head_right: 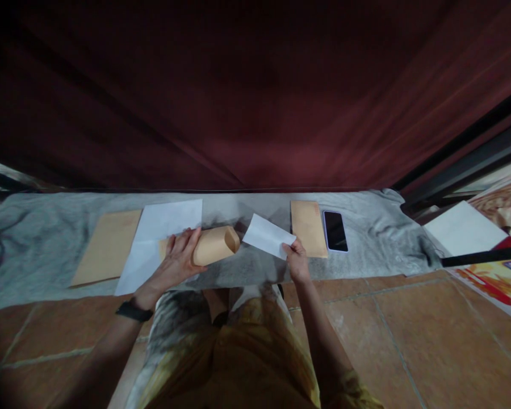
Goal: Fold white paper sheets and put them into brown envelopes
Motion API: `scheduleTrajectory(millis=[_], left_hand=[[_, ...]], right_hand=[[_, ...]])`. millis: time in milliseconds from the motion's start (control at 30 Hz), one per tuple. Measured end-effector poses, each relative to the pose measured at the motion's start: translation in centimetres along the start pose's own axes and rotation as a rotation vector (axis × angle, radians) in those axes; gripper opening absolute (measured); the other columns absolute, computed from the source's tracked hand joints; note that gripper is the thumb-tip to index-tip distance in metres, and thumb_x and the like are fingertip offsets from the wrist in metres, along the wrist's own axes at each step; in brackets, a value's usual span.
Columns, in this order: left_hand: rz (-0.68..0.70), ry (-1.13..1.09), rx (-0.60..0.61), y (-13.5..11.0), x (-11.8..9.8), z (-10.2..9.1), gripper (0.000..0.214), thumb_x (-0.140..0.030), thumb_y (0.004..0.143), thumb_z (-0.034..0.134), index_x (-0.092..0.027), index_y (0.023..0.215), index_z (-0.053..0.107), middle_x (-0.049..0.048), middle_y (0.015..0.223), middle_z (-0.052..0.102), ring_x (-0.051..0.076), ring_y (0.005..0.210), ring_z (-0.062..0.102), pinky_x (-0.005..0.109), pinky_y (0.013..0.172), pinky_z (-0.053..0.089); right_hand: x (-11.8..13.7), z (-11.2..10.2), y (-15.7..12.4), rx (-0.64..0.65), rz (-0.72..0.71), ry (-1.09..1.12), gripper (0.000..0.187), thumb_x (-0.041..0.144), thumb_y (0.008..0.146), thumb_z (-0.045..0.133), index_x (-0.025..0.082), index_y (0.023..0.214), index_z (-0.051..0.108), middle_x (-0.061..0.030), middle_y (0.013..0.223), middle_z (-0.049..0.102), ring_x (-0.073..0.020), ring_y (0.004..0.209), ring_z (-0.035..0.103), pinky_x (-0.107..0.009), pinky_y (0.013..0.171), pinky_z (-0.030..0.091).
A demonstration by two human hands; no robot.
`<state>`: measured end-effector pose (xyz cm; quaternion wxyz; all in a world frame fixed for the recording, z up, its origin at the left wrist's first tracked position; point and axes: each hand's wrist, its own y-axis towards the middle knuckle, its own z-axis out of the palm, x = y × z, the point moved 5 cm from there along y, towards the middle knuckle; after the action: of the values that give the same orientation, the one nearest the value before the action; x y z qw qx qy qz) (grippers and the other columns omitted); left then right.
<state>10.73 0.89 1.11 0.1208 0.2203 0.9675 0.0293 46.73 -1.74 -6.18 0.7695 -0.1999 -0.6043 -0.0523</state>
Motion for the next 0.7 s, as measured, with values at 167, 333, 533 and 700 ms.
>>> scheduleTrajectory(millis=[167, 333, 533, 700], left_hand=[[0.014, 0.008, 0.002, 0.1, -0.1, 0.2, 0.123, -0.037, 0.069, 0.083, -0.02, 0.163, 0.005, 0.024, 0.154, 0.04, 0.043, 0.148, 0.033, 0.066, 0.12, 0.02], [0.015, 0.024, -0.004, 0.1, -0.3, 0.2, 0.12, -0.034, 0.071, 0.081, -0.02, 0.163, 0.005, 0.0243, 0.155, 0.04, 0.043, 0.149, 0.032, 0.065, 0.121, 0.02], [0.042, 0.063, 0.005, -0.2, -0.7, 0.1, 0.117, -0.029, 0.069, 0.081, -0.02, 0.162, 0.011, 0.0234, 0.156, 0.039, 0.042, 0.15, 0.031, 0.065, 0.122, 0.017], [0.055, 0.089, 0.015, -0.4, -0.4, 0.7, 0.115, -0.028, 0.069, 0.08, -0.018, 0.162, 0.014, 0.0247, 0.155, 0.04, 0.042, 0.15, 0.031, 0.065, 0.122, 0.014]], right_hand=[[0.9, 0.2, -0.5, 0.001, 0.019, 0.113, 0.037, 0.045, 0.064, 0.085, 0.022, 0.09, 0.071, 0.0011, 0.074, 0.074, -0.0219, 0.073, 0.069, -0.033, 0.067, 0.054], [1.4, 0.7, -0.7, 0.031, -0.014, -0.053, 0.037, 0.05, 0.064, 0.084, 0.022, 0.085, 0.072, 0.004, 0.066, 0.067, -0.015, 0.059, 0.058, -0.027, 0.057, 0.044], [2.2, 1.0, -0.8, 0.089, -0.115, -0.288, 0.03, 0.049, 0.071, 0.075, 0.022, 0.084, 0.078, -0.002, 0.079, 0.075, -0.0192, 0.072, 0.064, -0.031, 0.068, 0.048], [2.8, 1.4, -0.7, 0.205, -0.146, -0.38, 0.023, 0.041, 0.073, 0.07, 0.024, 0.084, 0.08, -0.0051, 0.092, 0.079, -0.0236, 0.086, 0.069, -0.035, 0.079, 0.053]])
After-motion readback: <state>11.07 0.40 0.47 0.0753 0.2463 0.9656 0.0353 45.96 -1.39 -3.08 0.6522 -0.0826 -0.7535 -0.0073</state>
